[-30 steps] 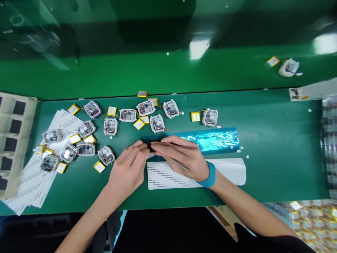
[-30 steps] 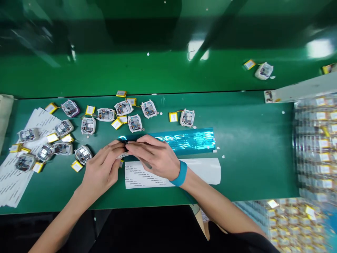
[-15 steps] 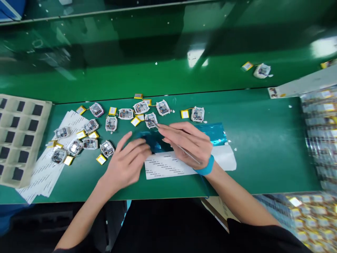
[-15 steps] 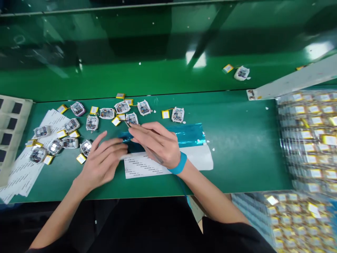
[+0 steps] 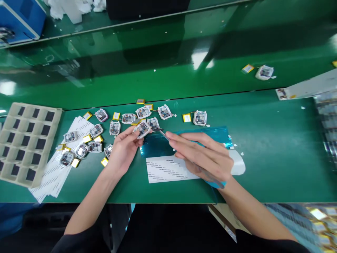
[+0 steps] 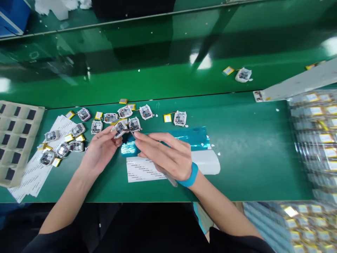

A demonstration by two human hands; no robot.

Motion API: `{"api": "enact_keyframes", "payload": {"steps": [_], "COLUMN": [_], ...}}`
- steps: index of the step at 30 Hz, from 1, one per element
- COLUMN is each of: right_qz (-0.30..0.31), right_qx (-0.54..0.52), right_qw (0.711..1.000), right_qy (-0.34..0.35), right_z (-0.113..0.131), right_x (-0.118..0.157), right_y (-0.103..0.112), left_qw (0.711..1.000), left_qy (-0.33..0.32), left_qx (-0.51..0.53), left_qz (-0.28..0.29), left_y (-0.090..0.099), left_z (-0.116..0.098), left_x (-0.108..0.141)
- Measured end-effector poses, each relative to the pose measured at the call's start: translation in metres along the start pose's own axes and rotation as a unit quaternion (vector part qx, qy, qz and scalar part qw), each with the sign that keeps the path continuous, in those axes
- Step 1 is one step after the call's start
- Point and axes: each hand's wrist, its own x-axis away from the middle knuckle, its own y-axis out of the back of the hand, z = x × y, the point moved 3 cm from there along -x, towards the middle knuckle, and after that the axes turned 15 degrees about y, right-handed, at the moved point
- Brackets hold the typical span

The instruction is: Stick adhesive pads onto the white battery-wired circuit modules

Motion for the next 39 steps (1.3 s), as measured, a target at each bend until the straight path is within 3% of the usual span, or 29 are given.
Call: {"api": "enact_keyframes", "payload": {"steps": [6, 12, 16, 39], "right_qz": [0.072, 0.031, 0.037, 0.048], "right_qx": [-0.019, 0.002, -0.004, -0.039], "right_qw": [0.995, 0.995, 0.995, 0.995], "right_qy": [0.060, 0.094, 0.089, 0.073], "right_z": [0.008, 0.011, 0.012, 0.011], "right_x": [-0.005, 0.003, 0.007, 0.012], "right_y": [-0.001, -0.016, -0.023, -0.022], "left_qw": [0.999, 0.998, 0.996, 0.992], "left_qy": [-0.034, -0.052, -0.064, -0.065], "left_qx": [-0.003, -0.023, -0.044, -0.097], "left_qz": [-0.036, -0.038, -0.040, -0.050], "left_y": [-0.001, -0.003, -0.005, -0.007], "left_z": [0.000, 0.001, 0.004, 0.006], "left_x": [0.009, 0.016, 0.020, 0.026]}}
